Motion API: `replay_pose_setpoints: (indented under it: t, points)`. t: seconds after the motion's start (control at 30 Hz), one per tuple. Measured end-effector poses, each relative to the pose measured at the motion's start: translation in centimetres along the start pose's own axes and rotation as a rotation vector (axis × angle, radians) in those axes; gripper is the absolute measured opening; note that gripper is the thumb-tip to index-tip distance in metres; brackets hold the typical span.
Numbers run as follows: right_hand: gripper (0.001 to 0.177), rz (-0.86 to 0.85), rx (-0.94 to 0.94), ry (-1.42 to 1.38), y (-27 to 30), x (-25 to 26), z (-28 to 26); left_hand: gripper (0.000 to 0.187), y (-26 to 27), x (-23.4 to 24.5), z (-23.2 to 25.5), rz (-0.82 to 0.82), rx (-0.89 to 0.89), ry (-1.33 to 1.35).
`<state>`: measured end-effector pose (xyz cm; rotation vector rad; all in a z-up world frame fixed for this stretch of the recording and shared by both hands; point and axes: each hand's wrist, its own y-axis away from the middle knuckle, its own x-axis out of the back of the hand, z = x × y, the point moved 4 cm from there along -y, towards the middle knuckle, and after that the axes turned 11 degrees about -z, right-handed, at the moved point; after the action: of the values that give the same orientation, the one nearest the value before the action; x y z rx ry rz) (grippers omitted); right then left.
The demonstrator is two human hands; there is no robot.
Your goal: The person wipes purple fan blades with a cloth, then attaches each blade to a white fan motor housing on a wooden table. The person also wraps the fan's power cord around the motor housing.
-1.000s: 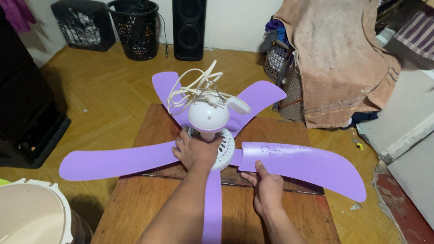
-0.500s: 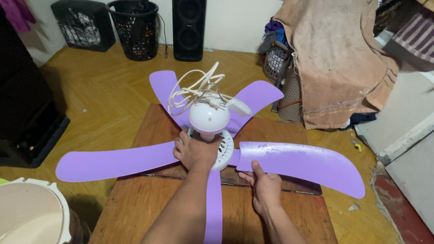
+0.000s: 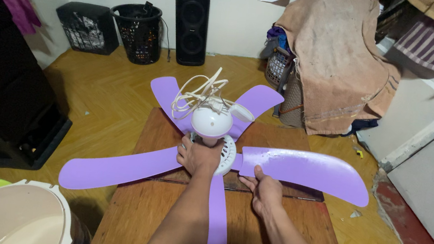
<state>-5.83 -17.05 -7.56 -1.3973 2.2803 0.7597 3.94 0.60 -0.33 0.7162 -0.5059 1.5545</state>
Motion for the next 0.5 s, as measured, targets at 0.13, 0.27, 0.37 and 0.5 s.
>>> replay_pose_setpoints:
  t: [0.13, 0.27, 0.37, 0.5]
  points:
    - [0.029, -0.068, -0.015, -0.011, -0.5, 0.0, -0.1, 0.089, -0.3, 0.2, -0.1, -0.006, -0.017, -0.018]
    - [0.027, 0.014, 0.005, 0.004, -1.3, 0.1, 0.0, 0.092, -0.3, 0.3, 0.0, -0.008, -0.04, -0.004]
    - [0.026, 0.068, 0.044, -0.024, -1.4, 0.2, 0.8, 0.079, -0.1, 0.2, -0.3, -0.013, -0.051, 0.011]
    - [0.025, 0.081, 0.118, -0.052, -1.4, 0.0, 1.2, 0.088, -0.4, -0.1, -0.5, -0.028, -0.01, -0.039]
